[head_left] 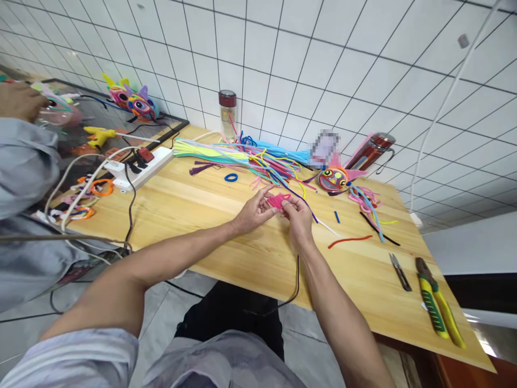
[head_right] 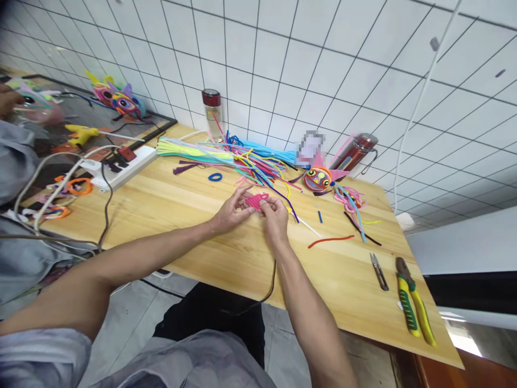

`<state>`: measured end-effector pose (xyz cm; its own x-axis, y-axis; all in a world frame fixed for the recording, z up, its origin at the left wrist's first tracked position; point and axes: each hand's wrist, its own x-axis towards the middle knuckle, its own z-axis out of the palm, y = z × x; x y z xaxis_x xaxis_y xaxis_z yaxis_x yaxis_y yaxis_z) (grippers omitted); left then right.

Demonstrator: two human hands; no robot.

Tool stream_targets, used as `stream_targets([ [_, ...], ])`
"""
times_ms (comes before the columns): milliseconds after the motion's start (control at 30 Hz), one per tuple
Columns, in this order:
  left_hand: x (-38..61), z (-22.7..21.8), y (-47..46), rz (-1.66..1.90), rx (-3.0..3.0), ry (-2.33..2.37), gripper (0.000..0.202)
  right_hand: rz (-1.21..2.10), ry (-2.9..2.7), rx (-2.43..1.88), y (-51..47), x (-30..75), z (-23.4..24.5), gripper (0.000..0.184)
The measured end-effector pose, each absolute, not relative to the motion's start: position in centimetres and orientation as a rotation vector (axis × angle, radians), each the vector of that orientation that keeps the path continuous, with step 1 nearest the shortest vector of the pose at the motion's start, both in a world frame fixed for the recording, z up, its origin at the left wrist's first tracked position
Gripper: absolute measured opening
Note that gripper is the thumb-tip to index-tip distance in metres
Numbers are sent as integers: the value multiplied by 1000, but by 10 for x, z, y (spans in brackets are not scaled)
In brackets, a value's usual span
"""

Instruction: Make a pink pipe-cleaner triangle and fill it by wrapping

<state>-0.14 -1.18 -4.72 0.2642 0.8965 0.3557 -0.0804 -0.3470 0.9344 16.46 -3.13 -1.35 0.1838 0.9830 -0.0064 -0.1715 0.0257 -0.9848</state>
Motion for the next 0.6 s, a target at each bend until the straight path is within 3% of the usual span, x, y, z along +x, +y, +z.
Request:
stream_targets([
  [133,-4,-45,-14,1230,1785,822,62,1186,-911,-1154,-27,169,-15,34],
  [333,-1,-56,-10,1297,1871,887,72,1207,-947,-1133,-24,172,-18,34],
  [467,5,-60,-5,1417,2064,844,50,1226,-946,-1112,-29,168,-13,38],
  [600,2,-55,-4,1335,1857,923,36,1230,-924,-1087,-31,168,-7,40],
])
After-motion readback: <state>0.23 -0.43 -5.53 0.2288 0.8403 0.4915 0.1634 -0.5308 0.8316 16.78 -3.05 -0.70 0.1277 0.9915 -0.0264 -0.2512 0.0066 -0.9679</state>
